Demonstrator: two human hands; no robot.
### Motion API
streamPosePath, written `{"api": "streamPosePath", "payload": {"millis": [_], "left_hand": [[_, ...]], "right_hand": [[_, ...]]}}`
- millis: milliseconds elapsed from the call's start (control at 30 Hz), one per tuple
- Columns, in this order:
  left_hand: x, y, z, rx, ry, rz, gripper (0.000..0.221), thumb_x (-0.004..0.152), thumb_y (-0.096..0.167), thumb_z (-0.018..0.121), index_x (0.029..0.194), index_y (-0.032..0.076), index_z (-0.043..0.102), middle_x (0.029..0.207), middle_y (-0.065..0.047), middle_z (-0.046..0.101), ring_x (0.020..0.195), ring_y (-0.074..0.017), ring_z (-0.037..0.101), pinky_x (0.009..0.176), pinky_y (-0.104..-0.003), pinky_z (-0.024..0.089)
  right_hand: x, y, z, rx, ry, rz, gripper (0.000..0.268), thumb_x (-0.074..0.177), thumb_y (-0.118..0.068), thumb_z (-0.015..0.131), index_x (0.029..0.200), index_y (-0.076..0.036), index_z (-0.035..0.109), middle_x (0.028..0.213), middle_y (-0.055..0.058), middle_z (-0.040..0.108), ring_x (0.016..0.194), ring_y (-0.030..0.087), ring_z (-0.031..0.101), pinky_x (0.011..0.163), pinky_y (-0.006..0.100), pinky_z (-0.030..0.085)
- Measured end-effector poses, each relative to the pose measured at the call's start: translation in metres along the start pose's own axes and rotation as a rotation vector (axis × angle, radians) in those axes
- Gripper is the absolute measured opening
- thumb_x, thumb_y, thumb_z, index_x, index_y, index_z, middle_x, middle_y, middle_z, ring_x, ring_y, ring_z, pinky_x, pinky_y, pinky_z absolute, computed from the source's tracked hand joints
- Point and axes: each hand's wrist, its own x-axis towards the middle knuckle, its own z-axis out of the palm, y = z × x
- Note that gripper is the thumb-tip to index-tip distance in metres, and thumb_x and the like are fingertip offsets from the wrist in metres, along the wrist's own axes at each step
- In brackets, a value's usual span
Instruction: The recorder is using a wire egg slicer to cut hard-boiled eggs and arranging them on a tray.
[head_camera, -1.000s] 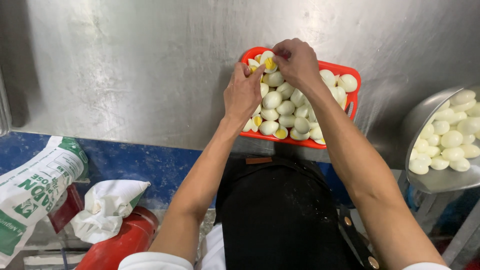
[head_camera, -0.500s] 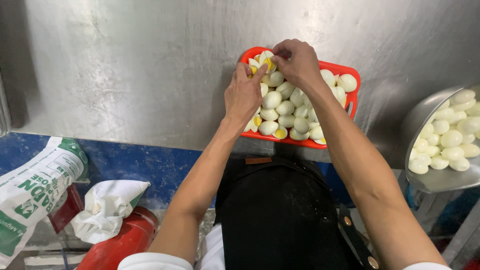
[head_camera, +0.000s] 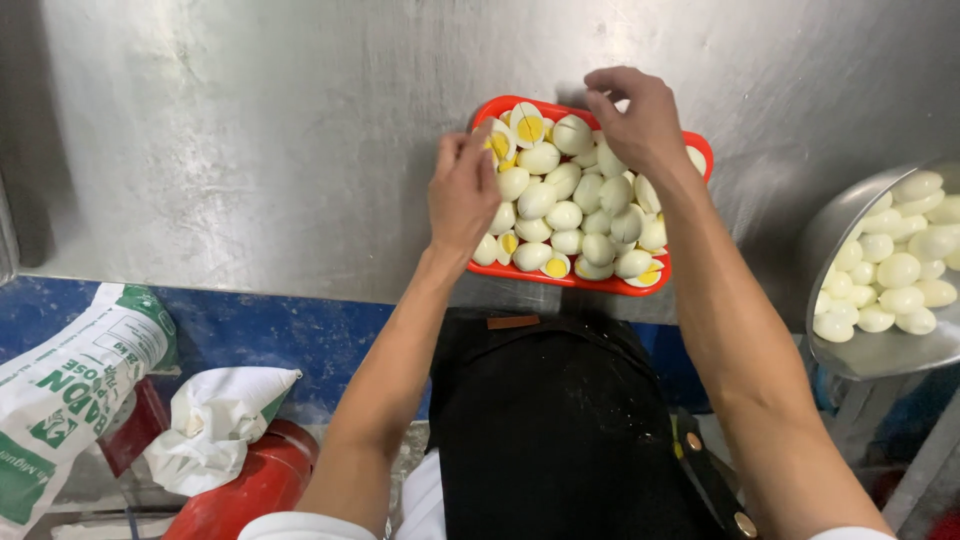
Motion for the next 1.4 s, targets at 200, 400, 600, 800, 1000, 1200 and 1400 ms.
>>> {"api": "streamPosePath", "payload": {"millis": [200,400,600,800,1000,1200,1400], "left_hand": [[-0.002,-0.021,-0.025,-0.145,0.13,-0.059,0.03,0.104,0.006,0.056,0.132,0.004,0.064,0.111,-0.012,0.06,0.081,-0.0177,0.066,0.072,-0.031,0.056],[-0.014,-0.022,-0.026,-0.108,0.144,-0.033,0.028,0.103,0.006,0.057,0.129,0.001,0.066,0.108,-0.012,0.061,0.081,-0.0188,0.064,0.07,-0.031,0.055],[-0.023,-0.002,-0.01,-0.176,0.141,-0.046,0.026,0.103,0.008,0.058,0.127,0.002,0.067,0.106,-0.011,0.062,0.08,-0.0181,0.065,0.069,-0.031,0.055],[-0.019,0.035,0.009,-0.258,0.019,-0.02,0.027,0.103,0.01,0.06,0.128,0.004,0.068,0.106,-0.011,0.065,0.084,-0.0182,0.066,0.072,-0.03,0.055],[-0.004,0.044,0.045,-0.617,-0.227,-0.213,0.038,0.106,0.018,0.059,0.139,0.0,0.059,0.115,-0.011,0.07,0.102,-0.0144,0.068,0.087,-0.026,0.057],[0.009,0.019,0.062,-0.928,-0.327,-0.432,0.04,0.104,0.018,0.062,0.138,-0.003,0.058,0.116,-0.013,0.068,0.102,-0.0158,0.065,0.087,-0.03,0.057],[0.012,0.022,0.058,-0.957,-0.308,-0.478,0.037,0.104,0.014,0.052,0.136,-0.003,0.059,0.125,-0.012,0.066,0.106,-0.016,0.067,0.088,-0.032,0.062]], "right_hand": [[-0.03,-0.001,-0.01,-0.183,-0.18,-0.242,0.05,0.089,-0.016,0.076,0.137,-0.008,0.067,0.131,0.015,0.066,0.118,0.037,0.056,0.104,0.048,0.046],[-0.031,-0.017,0.003,-0.306,-0.154,-0.094,0.042,0.085,-0.026,0.082,0.122,-0.011,0.07,0.113,0.012,0.066,0.108,0.035,0.057,0.095,0.048,0.045],[-0.04,-0.025,0.001,-0.351,-0.263,-0.03,0.048,0.084,-0.03,0.082,0.122,-0.01,0.06,0.107,0.008,0.069,0.109,0.027,0.061,0.102,0.05,0.038],[-0.042,-0.02,-0.004,-0.288,-0.172,-0.145,0.06,0.084,-0.028,0.083,0.135,-0.009,0.058,0.116,0.01,0.072,0.111,0.029,0.063,0.099,0.051,0.039],[-0.063,-0.022,-0.006,0.005,-0.075,-0.25,0.046,0.09,-0.018,0.081,0.131,-0.004,0.066,0.121,0.013,0.071,0.109,0.029,0.071,0.092,0.038,0.057],[-0.063,-0.031,-0.012,0.283,-0.165,0.036,0.047,0.089,-0.017,0.08,0.129,-0.002,0.062,0.116,0.01,0.072,0.1,0.017,0.072,0.086,0.03,0.06],[-0.057,-0.012,-0.009,0.514,-0.194,0.084,0.035,0.102,-0.015,0.063,0.133,0.003,0.061,0.116,0.01,0.074,0.101,0.012,0.071,0.084,0.029,0.058]]}}
